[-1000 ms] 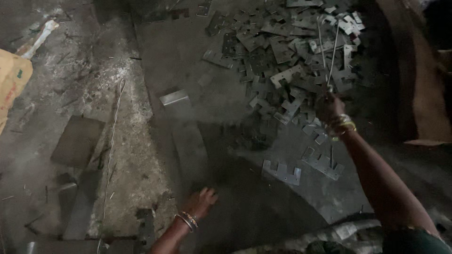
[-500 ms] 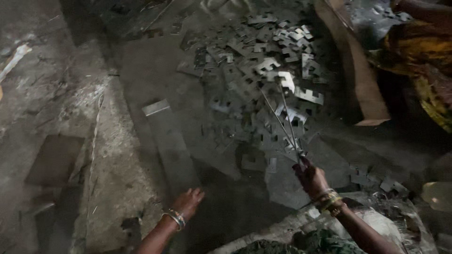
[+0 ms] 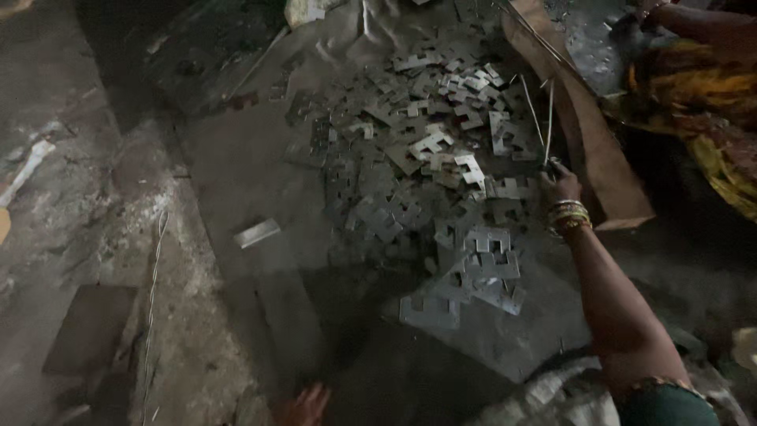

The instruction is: The person sits on the floor and sorts small metal brackets from a large pile. They pick up the brackets, align them, and stack them into neat piles on a metal plate.

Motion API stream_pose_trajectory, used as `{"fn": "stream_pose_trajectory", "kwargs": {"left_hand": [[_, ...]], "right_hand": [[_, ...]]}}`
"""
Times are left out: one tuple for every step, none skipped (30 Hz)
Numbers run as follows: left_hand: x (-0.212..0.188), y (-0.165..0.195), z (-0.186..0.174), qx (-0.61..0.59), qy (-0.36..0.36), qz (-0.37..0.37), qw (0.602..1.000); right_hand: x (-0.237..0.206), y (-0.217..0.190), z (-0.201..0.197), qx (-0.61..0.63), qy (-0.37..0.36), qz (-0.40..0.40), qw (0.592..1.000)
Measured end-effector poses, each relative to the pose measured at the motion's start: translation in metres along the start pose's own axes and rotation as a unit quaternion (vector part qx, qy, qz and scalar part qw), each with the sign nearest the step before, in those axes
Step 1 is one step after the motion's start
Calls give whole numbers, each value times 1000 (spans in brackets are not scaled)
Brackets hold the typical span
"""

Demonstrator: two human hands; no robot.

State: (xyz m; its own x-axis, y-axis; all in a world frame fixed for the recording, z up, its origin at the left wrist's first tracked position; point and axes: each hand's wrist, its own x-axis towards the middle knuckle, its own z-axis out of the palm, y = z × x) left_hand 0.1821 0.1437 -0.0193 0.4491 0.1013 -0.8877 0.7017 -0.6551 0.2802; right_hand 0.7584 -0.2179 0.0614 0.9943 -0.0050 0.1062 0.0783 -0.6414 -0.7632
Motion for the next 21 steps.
{"fn": "stream_pose_trajectory", "kwargs": {"left_hand": [[6,3,-3,-36,7,-12,999],[12,9,-5,-71,14,-22,997],[17,15,-9,-95,18,-29,995],[22,20,-14,-117,22,-33,992],[29,24,-18,-134,25,-35,990],[34,28,-23,-149,27,-37,988],[37,30,-22,-164,30,-37,985],[39,32,-22,-180,30,-40,982],[40,33,-19,-194,30,-39,980],[42,33,-17,-211,33,-37,976],[43,31,-12,-228,37,-35,972],[43,29,-9,-250,39,-33,967],[43,27,-4,-276,43,-28,960],[44,25,-1,-303,46,-25,952],[43,23,3,-344,47,-19,938],[42,21,6,-388,45,-13,921],[40,19,10,-434,43,-6,900],[36,19,12,-481,29,10,876],[30,18,16,-533,11,27,846],[25,16,20,-581,-7,39,813],[19,14,24,-569,16,62,820]], "right_hand": [[12,-6,7,-41,11,-33,999],[22,-11,12,0,4,-16,1000],[30,-17,19,40,-3,3,999],[36,-21,25,76,-10,24,997],[40,-24,31,63,-18,52,997],[43,-27,36,50,-26,80,995],[43,-27,42,34,-37,109,993],[42,-26,47,66,-45,122,989],[36,-24,52,97,-49,135,985],[29,-20,55,131,-51,143,980],[18,-16,58,150,-63,74,984],[3,-11,59,166,-77,7,983],[-16,-6,59,205,-114,0,972],[-39,-1,58,242,-150,-7,959],[-63,4,55,237,-164,28,957],[-90,10,52,231,-178,65,954],[-118,14,47,224,-191,101,950],[-146,14,41,218,-203,134,945],[-174,13,34,191,-213,136,948],[-197,9,26,157,-224,128,953],[-217,4,17,125,-236,116,957]]}}
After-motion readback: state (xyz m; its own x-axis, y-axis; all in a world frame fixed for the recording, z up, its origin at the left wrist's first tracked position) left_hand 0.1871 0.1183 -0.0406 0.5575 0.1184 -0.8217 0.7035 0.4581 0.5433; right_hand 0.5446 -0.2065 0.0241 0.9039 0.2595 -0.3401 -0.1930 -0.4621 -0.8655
